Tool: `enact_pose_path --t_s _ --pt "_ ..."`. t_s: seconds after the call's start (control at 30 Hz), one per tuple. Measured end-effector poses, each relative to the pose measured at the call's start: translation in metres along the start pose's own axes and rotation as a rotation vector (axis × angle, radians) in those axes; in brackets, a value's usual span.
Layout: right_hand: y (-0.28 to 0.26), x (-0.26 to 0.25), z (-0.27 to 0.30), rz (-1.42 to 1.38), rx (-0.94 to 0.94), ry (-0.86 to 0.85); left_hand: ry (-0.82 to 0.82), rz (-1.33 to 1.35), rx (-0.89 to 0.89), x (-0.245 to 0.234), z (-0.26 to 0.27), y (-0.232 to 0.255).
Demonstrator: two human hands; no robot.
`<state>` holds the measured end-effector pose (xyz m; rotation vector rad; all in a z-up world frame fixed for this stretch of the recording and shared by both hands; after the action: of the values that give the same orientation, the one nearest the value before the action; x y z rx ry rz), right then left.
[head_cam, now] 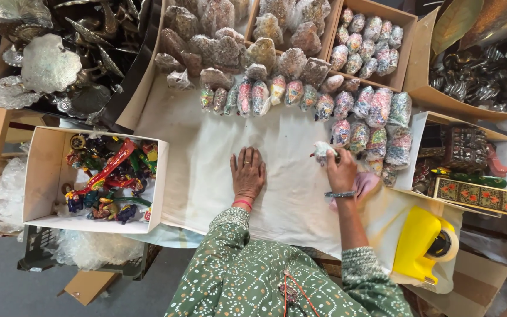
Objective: The person wipes a small, colorful figurine with a pink cloth and then wraps it in bubble wrap. They place the wrapped item on a table among other similarly wrapped items.
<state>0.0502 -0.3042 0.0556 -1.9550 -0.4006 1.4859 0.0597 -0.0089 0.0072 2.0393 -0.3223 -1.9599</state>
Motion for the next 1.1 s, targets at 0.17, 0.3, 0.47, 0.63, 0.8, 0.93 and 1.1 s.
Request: enact_pose_path --t_s 0.17,0.3,0.47,0.63,0.8,0.93,1.1 --pt "-0.021 -0.003 -0.040 0.235 -0.238 -0.058 0.004 0.018 -0.003 -0.003 0.000 0.001" --pt "-0.022 0.010 -0.068 0.358 -0.274 -0.132 0.016 0.035 -0.001 -0.003 0.000 0.000" --pt "-0.016 0.025 -0.085 0.470 -0.331 -0.188 0.014 0.031 -0.005 -0.002 0.001 0.000" --pt "-0.019 0.008 -0.078 0.377 -0.291 -0.157 0.026 0.030 0.006 -0.002 0.001 0.000" --pt "0.002 -0.009 -0.019 0.025 -0.075 0.072 0.027 0.009 0.006 -0.004 0.001 0.001" --pt "-0.001 0.005 0.019 0.052 -0.101 0.203 0.031 0.005 0.010 -0.001 0.000 0.001" --pt "0.012 0.027 0.027 -0.052 -0.084 0.319 0.033 -0.004 0.007 -0.001 0.001 0.000"
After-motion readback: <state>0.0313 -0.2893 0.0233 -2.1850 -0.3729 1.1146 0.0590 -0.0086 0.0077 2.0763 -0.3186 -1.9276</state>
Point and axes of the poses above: each hand's wrist, its own z-axis away from the middle knuckle, its own x-axis out of the palm, y = z × x, the point moved 6 cm from there along -z, towards the middle knuckle, and after that the axes turned 12 degrees about -x, right-handed, at the moved point
